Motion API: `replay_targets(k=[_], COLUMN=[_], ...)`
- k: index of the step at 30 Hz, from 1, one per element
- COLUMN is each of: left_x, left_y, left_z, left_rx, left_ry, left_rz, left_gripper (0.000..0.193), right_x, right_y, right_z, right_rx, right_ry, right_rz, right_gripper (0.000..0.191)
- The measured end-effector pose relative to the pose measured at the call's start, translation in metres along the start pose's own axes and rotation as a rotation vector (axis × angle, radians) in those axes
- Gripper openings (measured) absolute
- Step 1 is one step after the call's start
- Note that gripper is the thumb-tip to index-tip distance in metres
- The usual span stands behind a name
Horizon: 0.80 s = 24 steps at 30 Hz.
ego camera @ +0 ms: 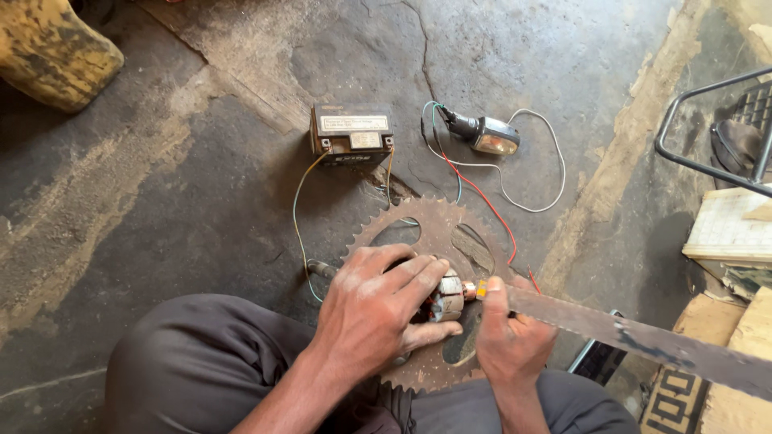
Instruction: The person sits on the workshop floor holding a small electric motor armature against a sprocket gear and repeatedly runs a hacksaw blade along its threaded shaft, repositioning the blade and part between strokes. At the end they set the part down and wipe the shaft with a cloth.
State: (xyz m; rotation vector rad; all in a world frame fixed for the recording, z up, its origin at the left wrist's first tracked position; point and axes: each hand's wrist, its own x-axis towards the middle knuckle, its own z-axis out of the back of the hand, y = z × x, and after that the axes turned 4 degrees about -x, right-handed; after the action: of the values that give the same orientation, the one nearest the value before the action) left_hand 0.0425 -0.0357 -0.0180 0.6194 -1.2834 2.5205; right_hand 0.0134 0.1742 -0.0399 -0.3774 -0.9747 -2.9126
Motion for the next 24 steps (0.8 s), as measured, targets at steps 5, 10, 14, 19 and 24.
replay_targets(k=[5,10,14,19,24], left_x=[-0.003,-0.002,-0.001,-0.002,-0.002], left_y=[0.001,0.001,0.0,-0.003,-0.005], left_z=[-0.002,-0.004,-0.003,-0.002,-0.001], left_rx=[0.002,-0.014,-0.01,-0.031,-0.027], left_ry=[-0.004,0.009,-0.002,0.013,0.037], left_rz=[0.004,0.021,0.019,0.045,0.059], left_gripper=[0.068,0.067,0.068,0.069,0.069], right_x=[-0.002,-0.002,0.003,0.006,-0.001], right_y=[-0.01,-0.007,0.004,0.014,0.014], right_z=[-0.001,-0.002,0.0,0.009,0.004], right_rx=[0.012,-0.154,0.144,0.03,0.028], right_ry=[0.008,0.015,-0.016,0.084,0.022], right_rz=[0.13,0.022,0.0,0.008,-0.019], right_gripper=[0.025,0.023,0.023,0.023,0.023])
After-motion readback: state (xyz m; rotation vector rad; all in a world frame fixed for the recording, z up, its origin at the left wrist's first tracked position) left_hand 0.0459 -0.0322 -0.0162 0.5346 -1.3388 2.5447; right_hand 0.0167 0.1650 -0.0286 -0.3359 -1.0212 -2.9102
